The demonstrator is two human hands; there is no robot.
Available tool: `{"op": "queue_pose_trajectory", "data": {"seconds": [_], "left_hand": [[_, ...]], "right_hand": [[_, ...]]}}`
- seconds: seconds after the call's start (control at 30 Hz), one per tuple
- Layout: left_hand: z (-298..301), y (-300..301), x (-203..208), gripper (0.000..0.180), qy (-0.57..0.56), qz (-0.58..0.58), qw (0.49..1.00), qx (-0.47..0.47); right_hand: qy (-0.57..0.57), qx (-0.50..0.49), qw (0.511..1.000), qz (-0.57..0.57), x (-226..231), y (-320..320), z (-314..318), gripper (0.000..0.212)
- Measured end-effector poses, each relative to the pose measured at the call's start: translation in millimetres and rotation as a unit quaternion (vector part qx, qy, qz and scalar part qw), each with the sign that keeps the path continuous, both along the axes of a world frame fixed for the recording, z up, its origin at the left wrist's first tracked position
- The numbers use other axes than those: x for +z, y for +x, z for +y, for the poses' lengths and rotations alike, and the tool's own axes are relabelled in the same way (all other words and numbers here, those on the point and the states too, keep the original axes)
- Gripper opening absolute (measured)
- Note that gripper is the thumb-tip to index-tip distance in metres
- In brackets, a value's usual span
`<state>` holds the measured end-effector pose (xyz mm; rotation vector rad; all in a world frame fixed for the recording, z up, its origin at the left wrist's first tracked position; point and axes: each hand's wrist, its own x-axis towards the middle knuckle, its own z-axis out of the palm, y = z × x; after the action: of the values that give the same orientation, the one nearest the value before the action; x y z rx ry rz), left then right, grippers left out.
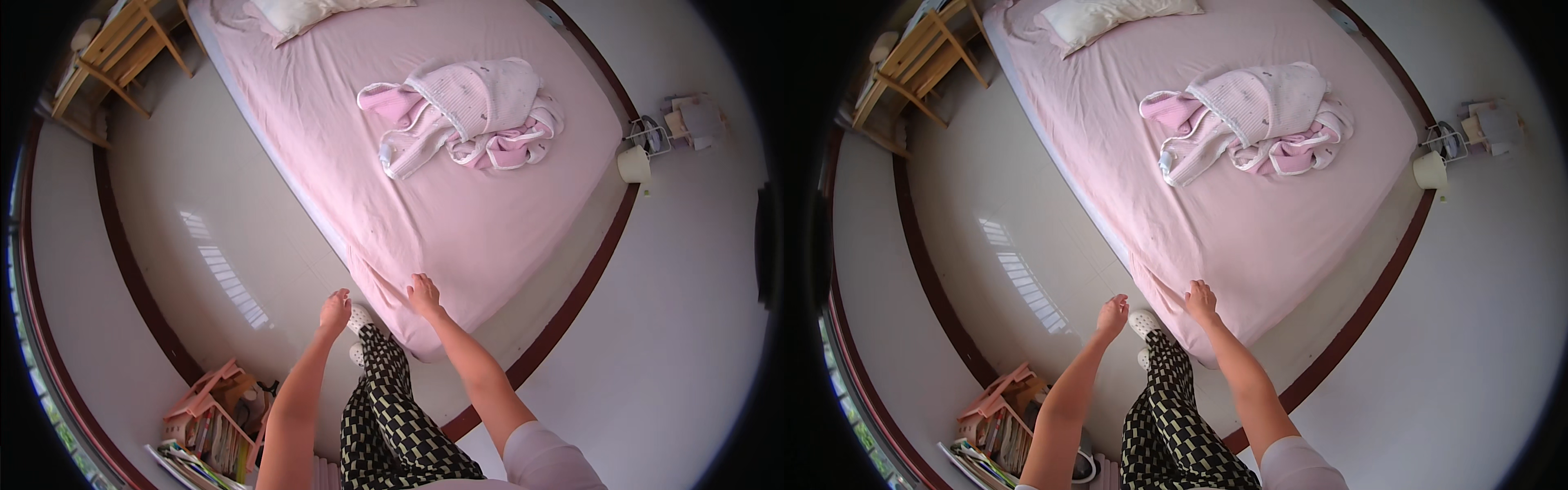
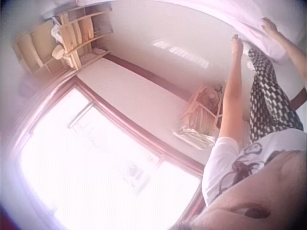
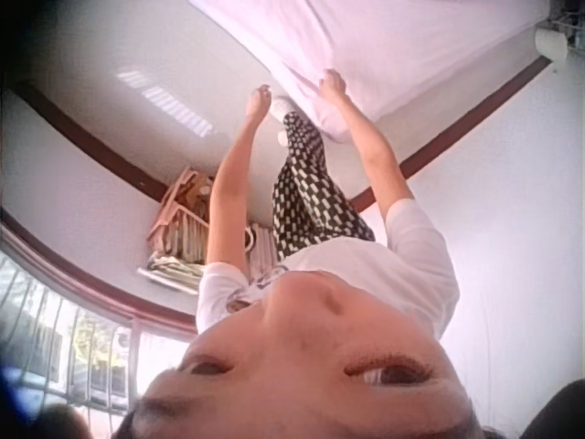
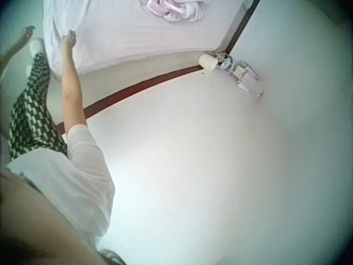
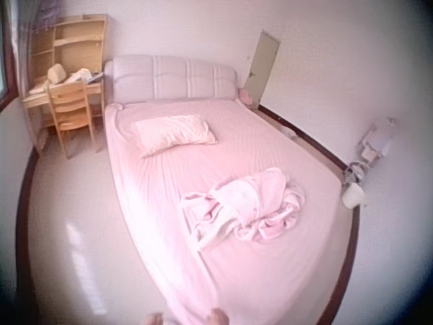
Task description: The person smooths and tucks the bedsheet around the mattress, rearranges a pillow, and then spreads and folds a blanket on the bed by hand.
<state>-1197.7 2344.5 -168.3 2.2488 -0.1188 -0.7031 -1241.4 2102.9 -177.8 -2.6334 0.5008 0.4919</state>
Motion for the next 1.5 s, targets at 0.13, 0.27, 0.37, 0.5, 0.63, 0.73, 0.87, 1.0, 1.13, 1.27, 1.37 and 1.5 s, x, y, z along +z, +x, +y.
{"op": "queue_pose_trajectory", "data": {"seconds": [0.13,0.27,0.37,0.5,0.63,0.73,0.87,1.0,1.13,1.27,1.37,1.5], "left_hand": [[-16,68,11,0.03,0.042,-0.039,0.993,-0.108],[-26,138,-14,0.034,0.022,-0.128,0.964,-0.23],[-47,190,-35,0.035,0.046,-0.211,0.924,-0.315],[-69,251,-57,0.039,0.118,-0.249,0.856,-0.438],[-86,300,-75,0.04,0.128,-0.357,0.785,-0.489],[-82,324,-83,0.037,0.131,-0.383,0.739,-0.539],[-96,342,-99,0.025,0.116,-0.367,0.704,-0.597],[-125,345,-99,0.012,0.096,-0.357,0.662,-0.652],[-116,352,-100,0.013,0.112,-0.382,0.615,-0.681],[-120,341,-83,0.012,0.154,-0.233,0.588,-0.759],[-110,347,-88,0.011,0.178,-0.216,0.605,-0.745],[-120,343,-96,0.015,0.193,-0.189,0.629,-0.729]], "right_hand": [[0.005,-0.028,0.999,-0.039,-14,30,-1,0.04],[0.016,-0.036,0.999,-0.024,-29,65,18,0.05],[-0.003,-0.043,0.997,-0.063,-41,87,27,0.059],[-0.035,-0.1,0.992,-0.07,-52,105,47,0.061],[-0.104,-0.172,0.977,-0.068,-62,112,53,0.054],[-0.123,-0.204,0.964,-0.122,-59,128,48,0.032],[-0.084,-0.218,0.965,-0.123,-61,139,34,0.014],[-0.099,-0.187,0.973,-0.094,-63,133,18,0.012],[-0.07,-0.155,0.984,-0.06,-60,140,23,0.011],[-0.087,-0.086,0.992,0.02,-61,127,24,0.01],[-0.061,-0.006,0.997,0.056,-59,142,29,0.013],[-0.073,0.051,0.993,0.076,-59,95,60,0.013]]}}
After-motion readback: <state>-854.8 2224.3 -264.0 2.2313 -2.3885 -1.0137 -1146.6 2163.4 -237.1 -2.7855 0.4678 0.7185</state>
